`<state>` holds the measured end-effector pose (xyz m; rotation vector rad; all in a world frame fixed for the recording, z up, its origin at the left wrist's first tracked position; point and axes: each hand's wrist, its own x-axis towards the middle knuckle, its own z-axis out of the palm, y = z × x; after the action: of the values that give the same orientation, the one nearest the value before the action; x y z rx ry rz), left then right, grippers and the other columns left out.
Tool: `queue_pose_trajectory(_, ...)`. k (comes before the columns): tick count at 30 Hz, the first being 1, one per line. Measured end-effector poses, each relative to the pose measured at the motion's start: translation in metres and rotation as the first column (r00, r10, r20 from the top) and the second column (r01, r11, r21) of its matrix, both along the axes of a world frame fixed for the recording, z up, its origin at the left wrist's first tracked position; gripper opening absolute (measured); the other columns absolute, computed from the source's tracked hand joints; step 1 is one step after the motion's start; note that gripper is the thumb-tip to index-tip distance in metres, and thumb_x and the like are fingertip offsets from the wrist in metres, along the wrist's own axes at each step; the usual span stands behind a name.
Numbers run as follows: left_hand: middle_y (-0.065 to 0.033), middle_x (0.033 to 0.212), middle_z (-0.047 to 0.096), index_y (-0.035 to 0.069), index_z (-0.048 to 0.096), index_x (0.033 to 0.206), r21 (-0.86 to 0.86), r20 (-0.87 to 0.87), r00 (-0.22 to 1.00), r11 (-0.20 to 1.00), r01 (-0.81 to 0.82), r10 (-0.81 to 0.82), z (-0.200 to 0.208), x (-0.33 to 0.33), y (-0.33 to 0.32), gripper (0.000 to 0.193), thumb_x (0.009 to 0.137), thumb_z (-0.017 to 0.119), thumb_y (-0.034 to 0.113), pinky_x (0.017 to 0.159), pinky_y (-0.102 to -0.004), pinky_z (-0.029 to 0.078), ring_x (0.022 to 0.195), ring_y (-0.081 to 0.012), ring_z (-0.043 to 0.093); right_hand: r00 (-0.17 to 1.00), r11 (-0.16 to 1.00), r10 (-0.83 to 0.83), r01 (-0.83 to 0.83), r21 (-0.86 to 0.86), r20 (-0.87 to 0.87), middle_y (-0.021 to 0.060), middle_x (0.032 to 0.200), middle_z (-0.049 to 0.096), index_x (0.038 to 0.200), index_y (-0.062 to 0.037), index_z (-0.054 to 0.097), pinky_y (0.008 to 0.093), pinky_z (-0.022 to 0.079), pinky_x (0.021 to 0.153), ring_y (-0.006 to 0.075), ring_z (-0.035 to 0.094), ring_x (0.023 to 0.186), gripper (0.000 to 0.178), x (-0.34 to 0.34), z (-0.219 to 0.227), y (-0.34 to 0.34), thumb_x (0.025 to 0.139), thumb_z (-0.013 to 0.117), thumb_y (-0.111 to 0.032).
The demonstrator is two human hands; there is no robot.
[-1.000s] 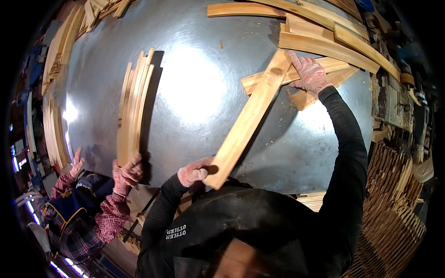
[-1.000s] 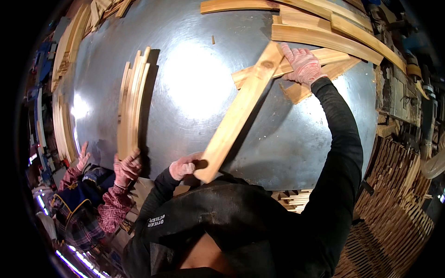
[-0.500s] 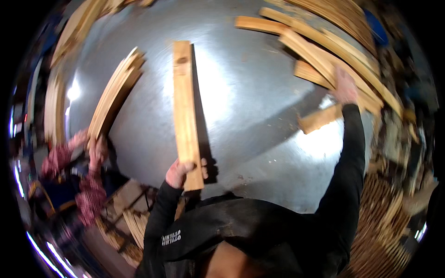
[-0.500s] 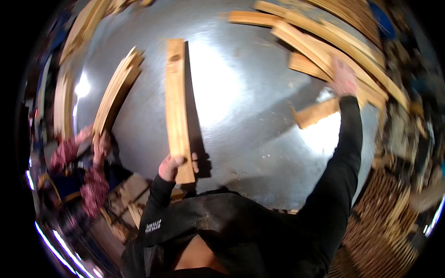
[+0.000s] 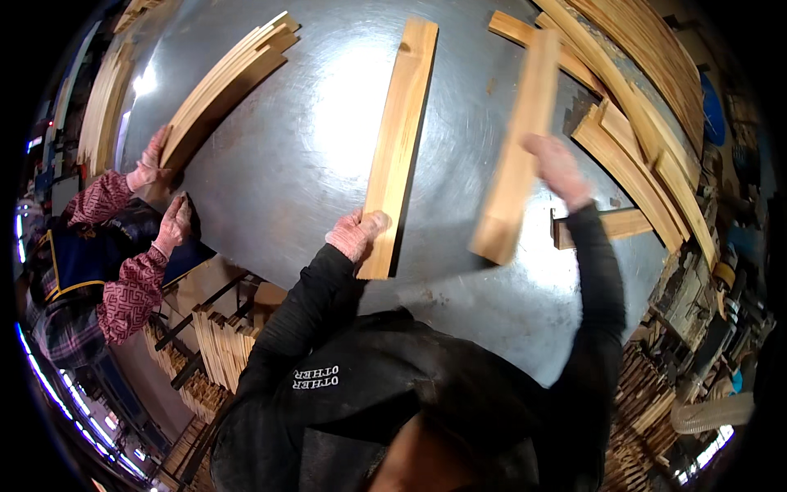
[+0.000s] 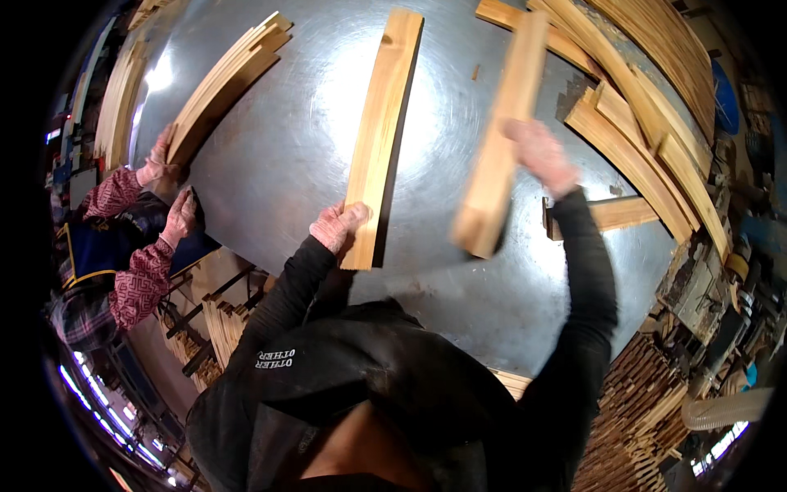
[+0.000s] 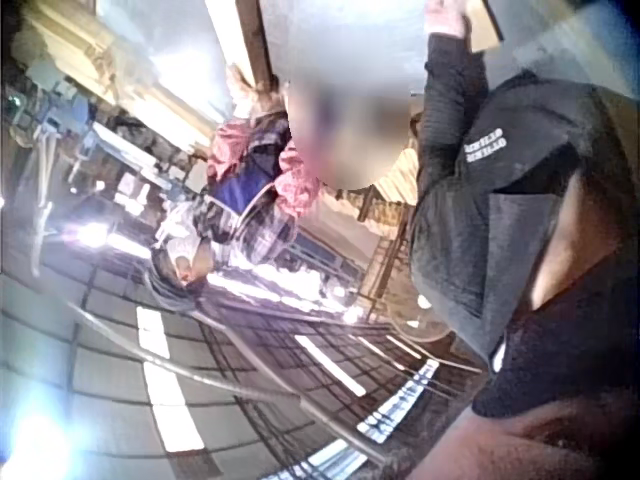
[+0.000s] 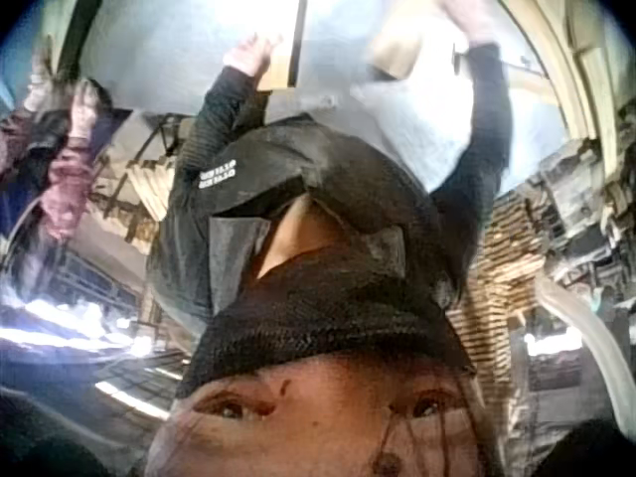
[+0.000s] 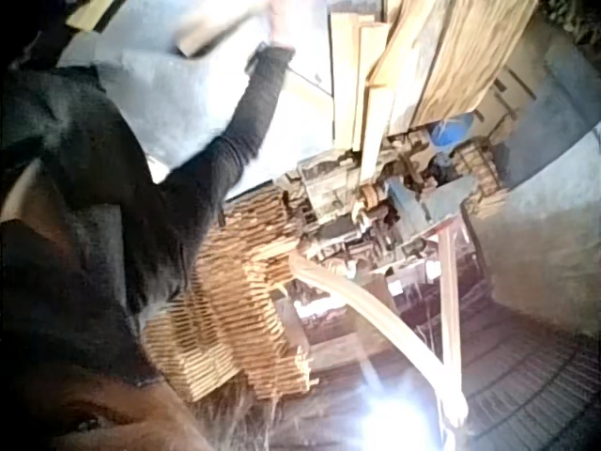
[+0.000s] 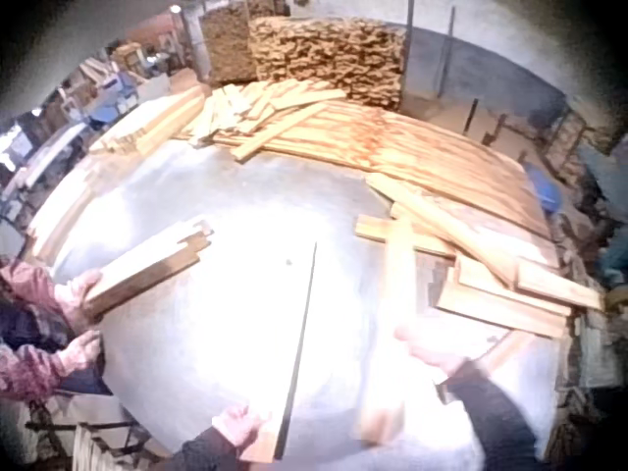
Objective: The person sorts and stacks thin wooden planks on a metal table. They pick up planks from a pile, inspect them, and place them into a neat stack, occasionally moving other planks aside to reach the work.
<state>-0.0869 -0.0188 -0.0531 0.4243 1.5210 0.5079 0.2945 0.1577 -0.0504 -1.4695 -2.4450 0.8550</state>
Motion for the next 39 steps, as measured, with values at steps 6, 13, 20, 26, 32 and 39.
queue_pose_trajectory(6, -0.0179, 0.117, 0.059, -0.005, 0.030, 0.143, 0.322, -0.229, 0.954, 0.909, 0.263, -0.195, 0.002, 0.038, 0.017, 0.082, 0.079, 0.069, 0.028, 0.085, -0.0321, 0.051, 0.096, -0.0218, 0.061, 0.984, 0.930, -0.180, 0.167, -0.327, -0.009, 0.0234, 0.113, 0.064, 0.135, 0.0001, 0.050, 0.0417, 0.051, 0.088, 0.0388, 0.062, 0.102, 0.071, -0.176, 0.024, -0.037, 0.096, 0.042, -0.058)
queue_pose_trajectory(13, -0.0005, 0.087, 0.058, -0.007, 0.051, 0.130, 0.316, 0.284, 0.943, 0.912, -0.262, 0.173, -0.043, 0.051, -0.010, 0.053, 0.080, 0.057, 0.011, 0.079, -0.0238, 0.046, 0.078, -0.0097, 0.054, 0.734, 0.792, -0.575, 0.389, 0.471, 0.361, 0.0242, 0.136, 0.051, 0.143, 0.0009, 0.037, 0.0417, 0.035, 0.108, 0.0356, 0.045, 0.130, 0.086, 0.070, 0.072, 0.103, 0.084, 0.065, -0.055)
queue_pose_trajectory(20, 0.0032, 0.081, 0.057, 0.001, 0.059, 0.120, 0.414, -0.376, 0.916, 0.910, 0.031, 0.141, 0.015, -0.023, -0.022, 0.039, 0.083, 0.056, 0.015, 0.062, -0.0218, 0.046, 0.069, -0.0084, 0.051, 0.778, 0.865, -0.482, 0.495, 0.080, 0.403, 0.0322, 0.140, 0.043, 0.142, 0.0035, 0.040, 0.0429, 0.031, 0.111, 0.0401, 0.041, 0.133, 0.100, 0.169, 0.004, 0.149, 0.084, 0.037, -0.078)
queue_pose_trajectory(26, -0.0187, 0.108, 0.065, 0.013, 0.055, 0.122, -0.226, -0.955, 0.117, 0.923, 0.311, -0.274, 0.028, -0.131, -0.006, 0.048, 0.079, 0.061, 0.034, 0.085, -0.0448, 0.050, 0.100, -0.0353, 0.063, 0.907, 0.928, -0.306, 0.217, 0.304, 0.288, 0.0264, 0.142, 0.044, 0.143, -0.0003, 0.040, 0.0369, 0.033, 0.111, 0.0331, 0.044, 0.133, 0.083, 0.130, -0.019, 0.080, 0.089, 0.050, -0.063)
queue_pose_trajectory(32, -0.0242, 0.115, 0.059, 0.002, 0.042, 0.134, 0.073, -0.988, -0.059, 0.779, 0.623, 0.140, 0.023, -0.124, 0.010, 0.072, 0.071, 0.070, 0.021, 0.088, -0.0457, 0.051, 0.103, -0.0421, 0.059, 0.826, 0.993, -0.116, 0.110, 0.043, 0.552, 0.0228, 0.129, 0.052, 0.153, -0.0098, 0.018, 0.0429, 0.047, 0.096, 0.0383, 0.054, 0.117, 0.121, 0.028, 0.038, -0.011, 0.058, 0.083, -0.051)
queue_pose_trajectory(39, -0.0090, 0.108, 0.060, 0.002, 0.050, 0.133, 0.777, -0.318, 0.927, 0.615, 0.133, 0.201, -0.008, 0.022, 0.001, 0.046, 0.089, 0.061, 0.006, 0.088, -0.0316, 0.050, 0.095, -0.0186, 0.059, 0.853, 0.889, -0.255, 0.393, -0.237, 0.456, 0.0262, 0.120, 0.059, 0.152, -0.0095, 0.019, 0.0411, 0.047, 0.097, 0.0387, 0.059, 0.112, 0.103, 0.000, 0.053, -0.052, 0.072, 0.074, -0.044)
